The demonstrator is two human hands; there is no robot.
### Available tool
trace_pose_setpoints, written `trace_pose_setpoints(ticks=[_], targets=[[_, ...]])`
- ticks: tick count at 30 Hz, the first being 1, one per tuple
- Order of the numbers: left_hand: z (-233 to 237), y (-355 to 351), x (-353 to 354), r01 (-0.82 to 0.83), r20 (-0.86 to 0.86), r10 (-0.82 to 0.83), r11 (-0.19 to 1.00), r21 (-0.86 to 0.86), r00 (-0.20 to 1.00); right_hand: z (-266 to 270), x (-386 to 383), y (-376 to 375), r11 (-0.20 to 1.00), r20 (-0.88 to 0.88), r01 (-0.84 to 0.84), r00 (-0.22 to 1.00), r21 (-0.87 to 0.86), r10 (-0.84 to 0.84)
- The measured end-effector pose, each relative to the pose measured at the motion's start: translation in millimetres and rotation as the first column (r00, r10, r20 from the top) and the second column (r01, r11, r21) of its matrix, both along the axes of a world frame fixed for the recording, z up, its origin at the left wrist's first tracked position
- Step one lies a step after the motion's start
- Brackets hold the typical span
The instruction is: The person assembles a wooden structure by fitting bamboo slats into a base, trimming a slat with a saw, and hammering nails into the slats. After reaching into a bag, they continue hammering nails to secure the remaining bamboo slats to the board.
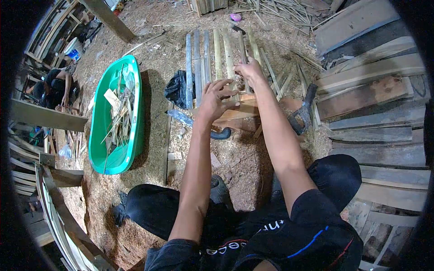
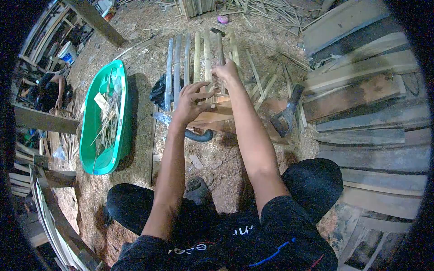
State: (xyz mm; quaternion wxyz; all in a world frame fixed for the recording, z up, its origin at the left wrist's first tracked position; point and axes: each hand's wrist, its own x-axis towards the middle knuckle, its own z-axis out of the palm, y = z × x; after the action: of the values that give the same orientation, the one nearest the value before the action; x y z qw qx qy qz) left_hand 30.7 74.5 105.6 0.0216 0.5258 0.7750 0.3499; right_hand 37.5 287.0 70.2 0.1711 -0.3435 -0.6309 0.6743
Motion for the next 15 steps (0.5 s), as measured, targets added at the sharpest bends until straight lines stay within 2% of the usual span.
trace_pose_setpoints(ticks=[4, 7, 10, 13, 15], targets=[[-3.0, 0.4, -1.6, 0.0, -0.019, -0.001, 1.0, -0.002, 1.0, -3.8, -1.7, -2.3, 0.997, -0.024, 0.071, 0.997, -0.037, -0.072], [-2.5, 0.1, -1.3, 0.003, -0.029, -0.003, 1.0, 0.001, 1.0, -8.7, -6.1, -0.2, 0.998, -0.006, 0.07, 0.998, -0.003, -0.07], [-1.2, 0.1, -0.4, -0.017, -0.03, 0.017, 1.0, -0.014, 0.999, -1.3, -1.2, 2.1, 0.998, 0.03, -0.057, 0.998, -0.036, 0.058], [-1.3, -0.1, -0.5, -0.015, -0.019, 0.014, 1.0, -0.017, 1.0, 1.2, 1.5, -7.4, 0.996, -0.05, 0.068, 0.996, -0.064, -0.072], [-1.4, -0.5, -0.8, -0.007, -0.012, 0.007, 1.0, -0.002, 1.0, 2.5, 3.1, -8.5, 0.994, -0.075, 0.071, 0.994, -0.08, -0.077]])
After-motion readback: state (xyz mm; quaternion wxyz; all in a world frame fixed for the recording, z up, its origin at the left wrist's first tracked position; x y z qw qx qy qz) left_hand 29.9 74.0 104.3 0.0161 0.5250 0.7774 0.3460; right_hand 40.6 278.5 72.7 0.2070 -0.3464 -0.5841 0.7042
